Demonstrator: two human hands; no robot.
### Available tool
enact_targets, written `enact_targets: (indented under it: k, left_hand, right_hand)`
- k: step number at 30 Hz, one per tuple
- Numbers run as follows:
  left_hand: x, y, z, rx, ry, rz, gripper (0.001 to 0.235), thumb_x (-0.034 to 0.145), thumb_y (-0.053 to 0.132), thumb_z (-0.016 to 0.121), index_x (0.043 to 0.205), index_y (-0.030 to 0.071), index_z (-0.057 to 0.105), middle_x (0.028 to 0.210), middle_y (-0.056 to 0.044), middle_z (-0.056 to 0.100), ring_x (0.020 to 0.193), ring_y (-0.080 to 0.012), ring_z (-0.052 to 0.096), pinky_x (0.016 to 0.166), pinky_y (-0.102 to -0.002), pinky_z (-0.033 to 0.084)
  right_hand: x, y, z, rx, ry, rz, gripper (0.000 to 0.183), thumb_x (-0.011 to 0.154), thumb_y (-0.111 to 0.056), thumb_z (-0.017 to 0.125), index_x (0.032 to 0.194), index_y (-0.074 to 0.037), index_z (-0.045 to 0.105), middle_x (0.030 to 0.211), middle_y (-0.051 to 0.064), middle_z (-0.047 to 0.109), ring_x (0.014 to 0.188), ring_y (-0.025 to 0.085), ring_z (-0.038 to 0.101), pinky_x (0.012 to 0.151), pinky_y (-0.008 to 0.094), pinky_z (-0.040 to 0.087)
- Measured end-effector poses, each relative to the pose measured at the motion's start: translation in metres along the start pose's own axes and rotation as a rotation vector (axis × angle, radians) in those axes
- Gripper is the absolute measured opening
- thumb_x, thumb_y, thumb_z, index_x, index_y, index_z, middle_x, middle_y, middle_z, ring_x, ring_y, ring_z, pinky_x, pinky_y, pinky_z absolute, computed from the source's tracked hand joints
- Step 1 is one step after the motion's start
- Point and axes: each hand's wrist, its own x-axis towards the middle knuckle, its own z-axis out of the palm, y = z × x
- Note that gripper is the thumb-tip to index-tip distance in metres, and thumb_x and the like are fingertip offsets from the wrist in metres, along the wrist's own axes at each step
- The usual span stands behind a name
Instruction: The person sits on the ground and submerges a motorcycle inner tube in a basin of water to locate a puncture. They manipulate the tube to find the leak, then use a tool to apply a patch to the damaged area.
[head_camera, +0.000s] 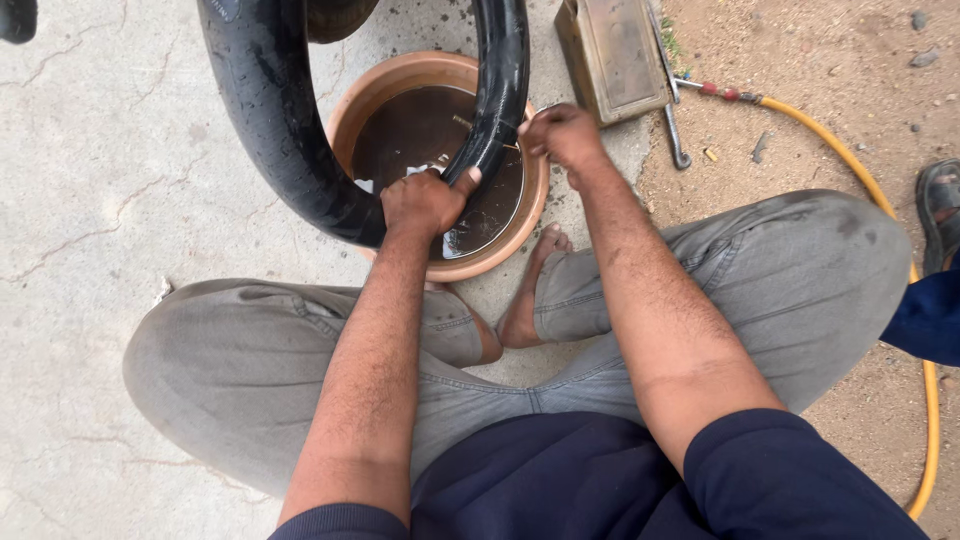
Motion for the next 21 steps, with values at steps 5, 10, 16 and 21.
enact_targets:
  k: [5, 10, 16, 21]
  left_hand:
    - [0.017, -0.01, 0.005, -0.145, 0.042, -0.032, 0.072, 0.104, 0.065, 0.033, 0.127, 0.007, 0.071, 0.132, -0.02, 0.067, 0.129, -0.036, 0.06, 0.109, -0.046, 0.045]
    - [0.021, -0.007, 0.023, -0.066, 0.175, -0.002, 0.065, 0.104, 0.06, 0.034, 0.126, 0.009, 0.069, 0.129, -0.02, 0.068, 0.126, -0.0376, 0.061, 0.107, -0.054, 0.043]
    - [0.025, -0.002, 0.034, -0.074, 0.156, 0.001, 0.063, 0.104, 0.057, 0.033, 0.13, 0.007, 0.064, 0.132, -0.022, 0.065, 0.13, -0.0378, 0.057, 0.112, -0.06, 0.033]
    - [0.024, -0.001, 0.032, -0.077, 0.138, 0.004, 0.063, 0.106, 0.056, 0.034, 0.132, 0.006, 0.063, 0.133, -0.022, 0.065, 0.13, -0.038, 0.057, 0.111, -0.061, 0.033]
  right_hand:
    - [0.019, 0.0, -0.038, 0.39, 0.265, -0.021, 0.013, 0.093, -0.003, 0.061, 0.101, -0.004, 0.071, 0.078, 0.007, 0.071, 0.057, 0.01, 0.063, 0.05, 0.024, 0.05]
    - [0.042, 0.027, -0.058, 0.626, 0.469, -0.049, 0.008, 0.093, -0.007, 0.06, 0.085, -0.005, 0.064, 0.071, 0.004, 0.066, 0.052, 0.012, 0.062, 0.043, 0.027, 0.043]
    - [0.065, 0.054, -0.055, 0.552, 0.356, 0.051, 0.012, 0.095, -0.019, 0.06, 0.086, -0.012, 0.06, 0.072, 0.001, 0.059, 0.057, 0.014, 0.06, 0.051, 0.031, 0.041]
    - [0.069, 0.059, -0.045, 0.441, 0.249, 0.207, 0.025, 0.101, -0.026, 0.053, 0.119, -0.011, 0.062, 0.091, 0.002, 0.065, 0.072, 0.016, 0.062, 0.066, 0.038, 0.05]
